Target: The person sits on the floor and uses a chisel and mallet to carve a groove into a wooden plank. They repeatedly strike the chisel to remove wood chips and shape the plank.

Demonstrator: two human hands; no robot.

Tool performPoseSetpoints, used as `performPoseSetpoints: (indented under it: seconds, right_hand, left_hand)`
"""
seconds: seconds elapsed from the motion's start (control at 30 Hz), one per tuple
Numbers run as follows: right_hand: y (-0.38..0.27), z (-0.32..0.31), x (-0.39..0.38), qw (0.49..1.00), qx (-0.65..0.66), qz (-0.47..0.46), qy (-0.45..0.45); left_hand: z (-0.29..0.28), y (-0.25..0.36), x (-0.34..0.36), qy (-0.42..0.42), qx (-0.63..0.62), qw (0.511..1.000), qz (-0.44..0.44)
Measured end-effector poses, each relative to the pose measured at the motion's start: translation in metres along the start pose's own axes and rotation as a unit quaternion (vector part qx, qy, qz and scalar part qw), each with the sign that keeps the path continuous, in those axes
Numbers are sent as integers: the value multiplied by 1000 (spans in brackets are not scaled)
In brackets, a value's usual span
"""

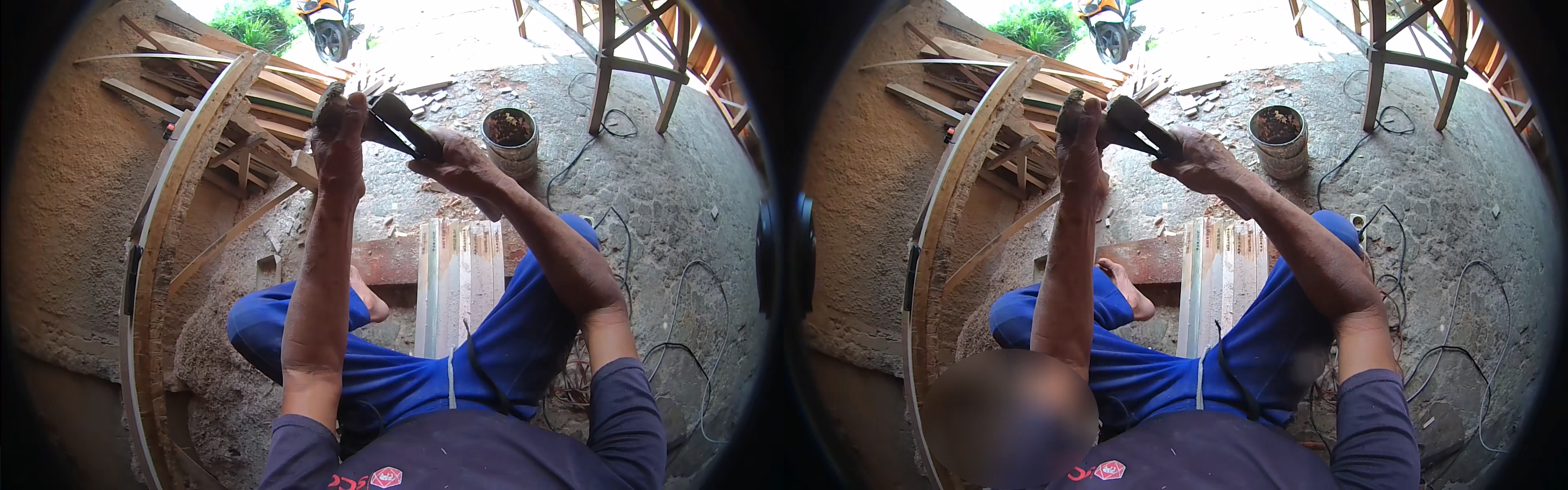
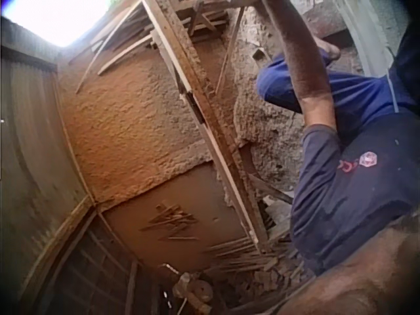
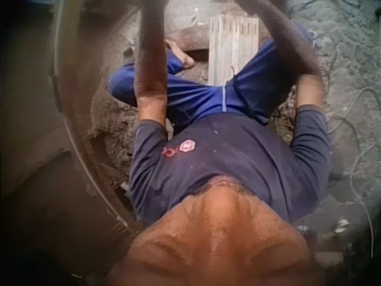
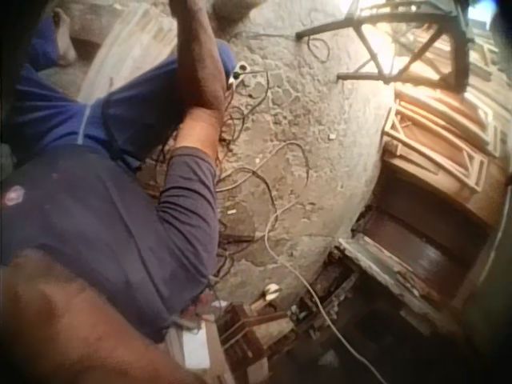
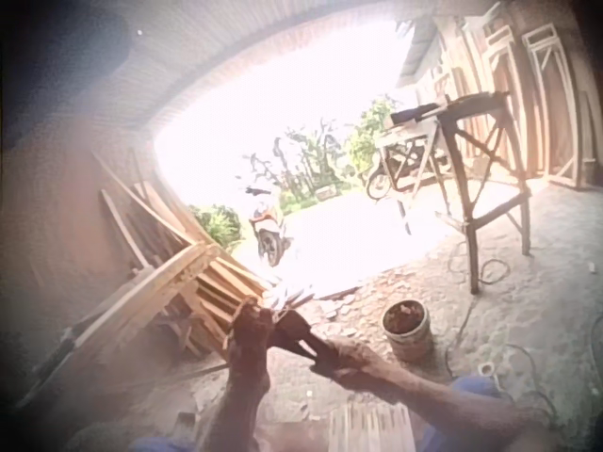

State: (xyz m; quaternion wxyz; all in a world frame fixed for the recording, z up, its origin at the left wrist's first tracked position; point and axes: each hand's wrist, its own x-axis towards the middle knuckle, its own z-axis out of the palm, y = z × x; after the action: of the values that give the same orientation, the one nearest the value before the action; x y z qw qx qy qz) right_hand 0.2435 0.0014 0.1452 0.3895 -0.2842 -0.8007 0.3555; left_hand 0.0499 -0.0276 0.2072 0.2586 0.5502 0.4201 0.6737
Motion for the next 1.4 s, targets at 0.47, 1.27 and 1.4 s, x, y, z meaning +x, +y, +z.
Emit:
performPoseSetpoints:
  seconds: [0.47, 1.27, 1.4]
  right_hand:
    - [6, -73, -65, 936, 260, 195, 133]
    - [2, -52, -54, 858, 355, 278, 245]
    - [-5, -44, -60, 858, 333, 299, 252]
  left_hand:
    - [5, -24, -12, -18, -129, 991, -36]
    - [-58, -135, -56, -20, -55, 988, -140]
    - [-66, -147, -61, 0, -76, 988, -131]
